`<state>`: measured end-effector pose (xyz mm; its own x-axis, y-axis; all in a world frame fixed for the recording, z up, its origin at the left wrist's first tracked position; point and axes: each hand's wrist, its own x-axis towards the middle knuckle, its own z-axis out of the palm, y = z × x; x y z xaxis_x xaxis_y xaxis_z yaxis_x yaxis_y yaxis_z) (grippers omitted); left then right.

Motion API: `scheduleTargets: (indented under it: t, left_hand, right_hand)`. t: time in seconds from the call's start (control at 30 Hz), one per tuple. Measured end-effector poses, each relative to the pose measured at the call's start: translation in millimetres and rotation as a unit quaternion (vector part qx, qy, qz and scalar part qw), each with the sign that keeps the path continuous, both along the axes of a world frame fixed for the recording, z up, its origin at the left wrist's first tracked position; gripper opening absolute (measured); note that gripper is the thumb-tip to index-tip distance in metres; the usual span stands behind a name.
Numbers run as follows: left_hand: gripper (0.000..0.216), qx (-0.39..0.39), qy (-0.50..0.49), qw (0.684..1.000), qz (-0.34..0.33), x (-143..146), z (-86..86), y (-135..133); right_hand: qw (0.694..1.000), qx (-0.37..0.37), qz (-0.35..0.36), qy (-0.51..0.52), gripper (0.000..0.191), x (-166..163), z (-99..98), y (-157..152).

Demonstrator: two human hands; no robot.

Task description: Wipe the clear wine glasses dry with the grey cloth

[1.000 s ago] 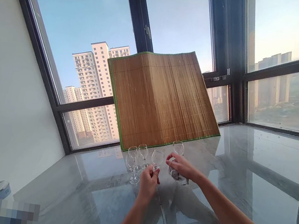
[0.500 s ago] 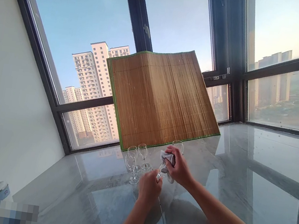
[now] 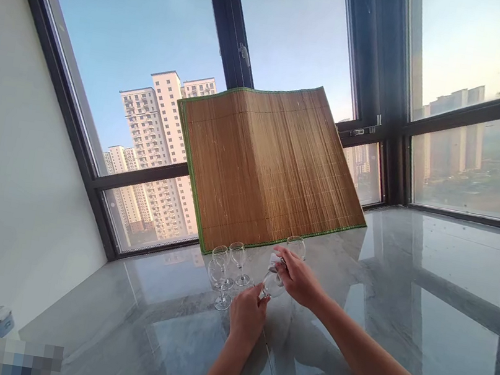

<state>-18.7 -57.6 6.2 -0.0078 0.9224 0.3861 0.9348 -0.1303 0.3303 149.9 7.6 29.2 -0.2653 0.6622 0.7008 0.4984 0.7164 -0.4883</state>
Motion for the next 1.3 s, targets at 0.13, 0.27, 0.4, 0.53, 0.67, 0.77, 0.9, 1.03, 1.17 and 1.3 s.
scheduleTargets:
  t: [0.13, 0.27, 0.4, 0.53, 0.67, 0.77, 0.9, 1.03, 1.17, 1.3]
  left_hand:
    - [0.031, 0.007, -0.018, 1.0, 0.02, -2, -0.2, 0]
    - [0.034, 0.007, -0.018, 0.999, 0.035, -2, -1.7, 1]
    - [0.033, 0.005, -0.016, 0.999, 0.046, 0, -0.6, 0]
    - [0.032, -0.004, -0.019, 0.998, 0.059, 0, 2.6, -2]
    - [0.033, 0.001, -0.012, 0.999, 0.048, -2, 2.3, -3]
    - [0.035, 0.023, -0.007, 0.999, 0.031, -5, -1.3, -3]
    - [0.036, 0.034, 0.004, 0.999, 0.03, -6, -3.4, -3]
    - [0.036, 0.027, 0.025, 0.999, 0.032, -3, 0.0, -5]
    - [0.036, 0.028, 0.043, 0.998, 0.021, 1, 1.1, -8]
    - [0.035, 0.018, 0.07, 0.997, 0.016, 1, 0.3, -9]
  right_hand:
    - [0.999, -0.004, 0.028, -0.023, 0.054, -2, -0.3, -5]
    - [0.999, -0.005, 0.038, 0.015, 0.047, -3, -3.0, -1]
    - [0.997, -0.024, 0.045, 0.061, 0.042, -4, -5.5, 5]
    - [0.996, -0.043, 0.041, 0.069, 0.042, -3, -5.4, 7]
    - [0.986, -0.105, 0.104, 0.072, 0.039, 2, 0.1, 5]
    - [0.967, -0.187, 0.155, 0.074, 0.036, 7, 6.6, 0]
    - [0.962, -0.216, 0.147, 0.084, 0.032, 9, 9.5, -2]
    - [0.964, -0.211, 0.112, 0.114, 0.035, 2, 1.3, 7]
    - [0.959, -0.233, 0.099, 0.127, 0.032, 1, -6.3, 19]
    - [0.931, -0.336, 0.109, 0.089, 0.039, 11, -3.2, 16]
